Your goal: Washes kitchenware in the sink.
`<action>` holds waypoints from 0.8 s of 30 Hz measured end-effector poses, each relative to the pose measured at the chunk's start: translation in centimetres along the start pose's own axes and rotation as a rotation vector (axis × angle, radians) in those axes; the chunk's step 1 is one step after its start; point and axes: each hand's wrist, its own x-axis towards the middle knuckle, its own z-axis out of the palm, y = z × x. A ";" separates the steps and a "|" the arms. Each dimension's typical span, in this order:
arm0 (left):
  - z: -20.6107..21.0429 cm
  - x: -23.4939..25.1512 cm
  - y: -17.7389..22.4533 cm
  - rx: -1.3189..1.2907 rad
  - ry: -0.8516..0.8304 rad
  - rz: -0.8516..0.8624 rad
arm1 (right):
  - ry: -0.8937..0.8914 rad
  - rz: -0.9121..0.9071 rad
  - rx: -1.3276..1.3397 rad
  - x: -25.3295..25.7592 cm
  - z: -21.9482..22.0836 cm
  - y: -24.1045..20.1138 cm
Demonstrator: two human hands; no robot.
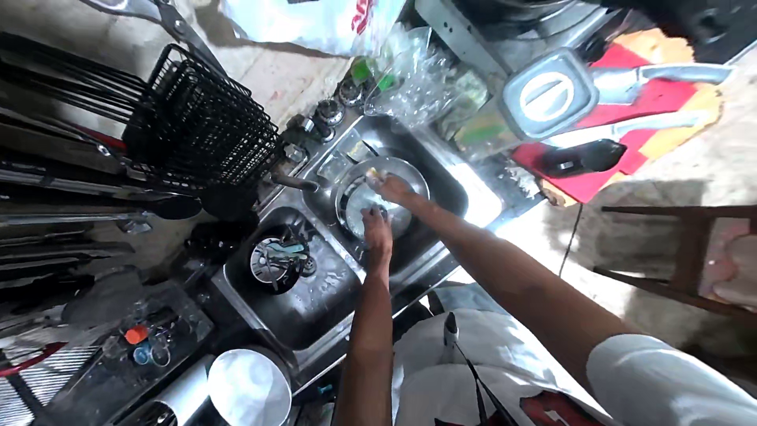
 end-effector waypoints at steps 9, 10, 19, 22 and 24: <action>-2.0 -1.0 -0.4 0.071 0.073 0.071 | 0.240 -0.348 -0.495 -3.2 0.5 9.0; -2.5 -1.2 -0.1 0.052 0.104 0.083 | 0.238 -0.389 -0.536 -4.4 1.3 9.6; -7.2 -4.7 2.2 0.030 0.129 0.214 | 0.427 -0.463 -0.346 -7.9 1.0 8.1; -7.5 -5.5 3.1 -0.001 0.126 0.195 | 0.367 -0.500 -0.284 -8.2 1.7 6.0; -8.0 -5.4 3.0 -0.042 0.120 0.146 | 0.306 -0.579 -0.350 -9.6 1.6 6.8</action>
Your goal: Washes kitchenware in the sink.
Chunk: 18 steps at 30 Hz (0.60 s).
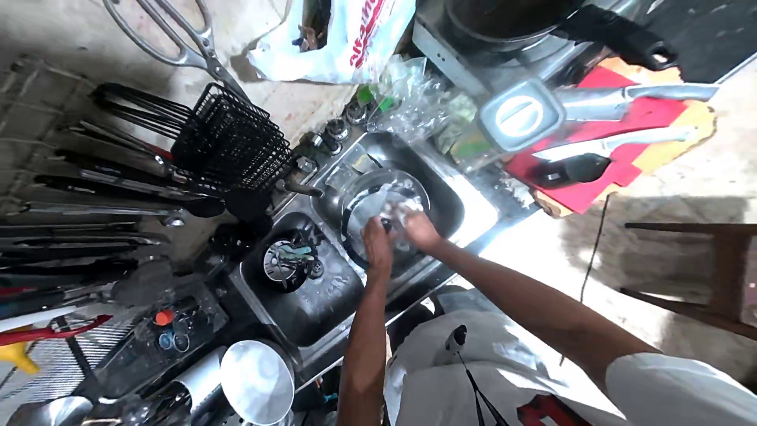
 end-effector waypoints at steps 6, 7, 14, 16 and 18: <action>-1.2 -1.2 0.2 -0.001 0.018 -0.054 | 0.156 0.243 0.162 -2.1 -1.9 2.0; -1.2 -1.4 0.3 -0.025 0.021 -0.062 | 0.205 0.364 0.417 -1.7 -1.7 2.3; -1.2 -1.9 0.0 -0.255 -0.006 -0.184 | 0.166 0.852 1.583 -2.3 -2.4 -1.5; -1.4 -1.7 0.8 -0.353 0.009 -0.212 | 0.184 0.783 1.513 -3.7 -1.4 -4.4; -1.2 -1.6 1.0 -0.543 0.064 -0.294 | 0.137 0.569 1.352 -5.0 -0.1 -6.3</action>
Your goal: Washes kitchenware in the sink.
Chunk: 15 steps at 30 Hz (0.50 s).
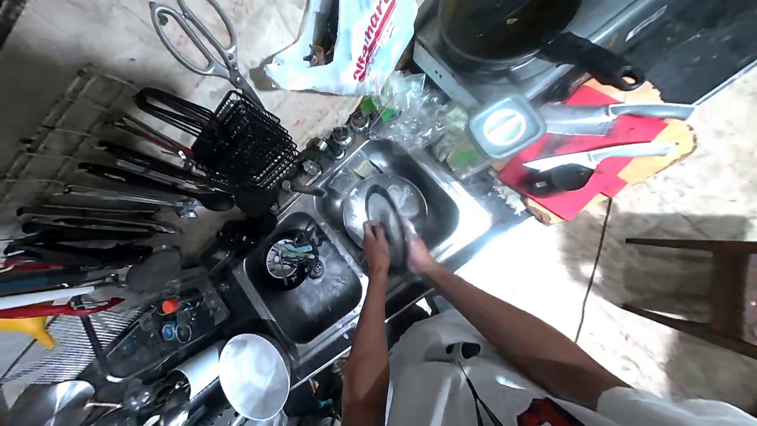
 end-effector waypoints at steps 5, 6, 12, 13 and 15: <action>-1.7 -2.6 -1.8 -0.683 0.008 -0.291 | -0.168 -0.291 -0.486 -3.4 2.1 0.3; -2.5 -3.4 -1.2 -0.685 -0.004 -0.279 | -0.170 -0.311 -0.533 -3.2 2.6 -0.2; -5.4 -8.0 2.0 -0.088 -0.151 0.032 | -0.008 -0.246 -0.702 3.0 3.2 -0.5; -4.2 -6.2 -0.9 -0.283 -0.128 0.154 | 0.006 -0.227 -0.715 2.4 2.8 0.3; -3.6 -4.0 0.4 -0.640 -0.124 -0.043 | -0.060 -0.214 -0.712 -1.1 2.4 1.3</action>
